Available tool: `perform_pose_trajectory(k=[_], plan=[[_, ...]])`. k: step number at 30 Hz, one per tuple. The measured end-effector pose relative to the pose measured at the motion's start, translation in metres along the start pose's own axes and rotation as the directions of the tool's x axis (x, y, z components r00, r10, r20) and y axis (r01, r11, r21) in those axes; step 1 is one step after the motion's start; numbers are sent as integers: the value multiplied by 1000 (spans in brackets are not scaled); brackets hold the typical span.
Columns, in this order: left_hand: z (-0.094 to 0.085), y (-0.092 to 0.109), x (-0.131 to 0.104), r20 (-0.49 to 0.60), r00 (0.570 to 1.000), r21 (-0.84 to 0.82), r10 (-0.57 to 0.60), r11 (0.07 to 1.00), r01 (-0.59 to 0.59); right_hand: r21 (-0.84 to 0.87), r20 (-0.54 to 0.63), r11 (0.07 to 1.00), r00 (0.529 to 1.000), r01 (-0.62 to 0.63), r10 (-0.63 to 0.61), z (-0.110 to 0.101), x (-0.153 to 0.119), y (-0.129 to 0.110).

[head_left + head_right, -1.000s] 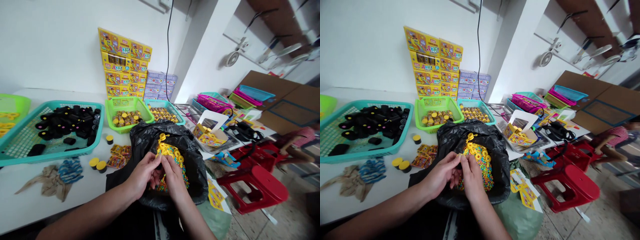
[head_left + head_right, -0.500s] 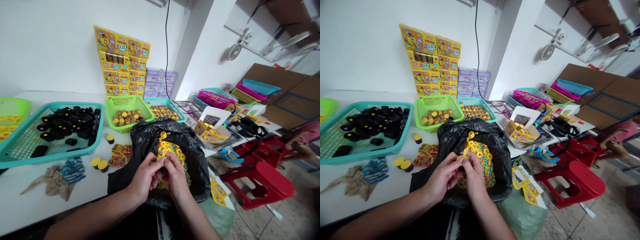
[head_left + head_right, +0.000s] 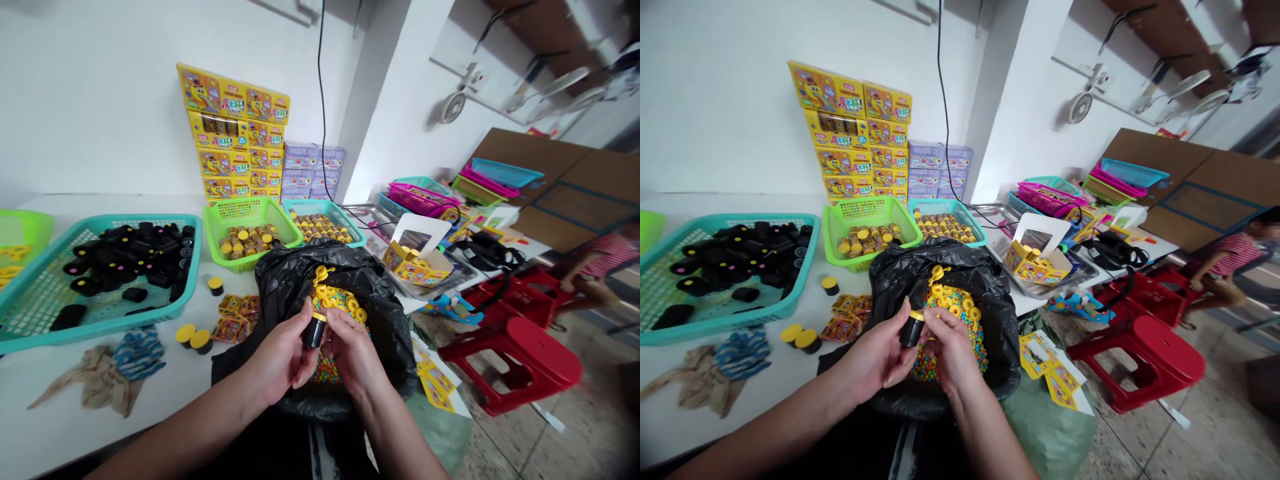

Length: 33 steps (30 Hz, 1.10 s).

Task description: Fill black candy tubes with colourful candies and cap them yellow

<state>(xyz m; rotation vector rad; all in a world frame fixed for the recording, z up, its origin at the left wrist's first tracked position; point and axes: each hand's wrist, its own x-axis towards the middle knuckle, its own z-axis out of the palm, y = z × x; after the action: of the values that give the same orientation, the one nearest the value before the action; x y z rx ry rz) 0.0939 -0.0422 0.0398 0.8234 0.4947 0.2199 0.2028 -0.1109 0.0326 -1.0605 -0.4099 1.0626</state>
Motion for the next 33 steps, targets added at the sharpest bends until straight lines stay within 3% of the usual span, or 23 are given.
perform_pose_trajectory(k=[3, 13, 17, 20, 24, 29, 33], plan=[[0, -1, -2, 36, 999, -25, -31, 999, 32, 34, -12, 999, 1000, 25, -25, -2, 0, 1], [-5, -8, -3, 69, 996, -29, 61, 998, -59, 26, -55, 999, 998, 45, -43, -3, 0, 3], [-8, -7, -6, 72, 992, -27, 100, 995, -98, 77, -23, 997, 1000, 13, -11, -6, 1, 4], [-7, -6, -9, 74, 990, 20, 116, 993, -118, 114, 4, 993, 1000, -14, 14, -6, 1, 3], [-2, -7, -13, -6, 981, 175, 192, 966, -188, 129, -15, 992, 1000, -2, 4, -4, 0, 1], [2, -11, -12, -22, 968, 273, 251, 933, -235, -6, -40, 998, 997, 60, -60, -3, -5, 1], [-2, -9, -12, -12, 973, 156, 229, 962, -224, -305, 68, 907, 957, 290, -283, -6, -10, 0]])
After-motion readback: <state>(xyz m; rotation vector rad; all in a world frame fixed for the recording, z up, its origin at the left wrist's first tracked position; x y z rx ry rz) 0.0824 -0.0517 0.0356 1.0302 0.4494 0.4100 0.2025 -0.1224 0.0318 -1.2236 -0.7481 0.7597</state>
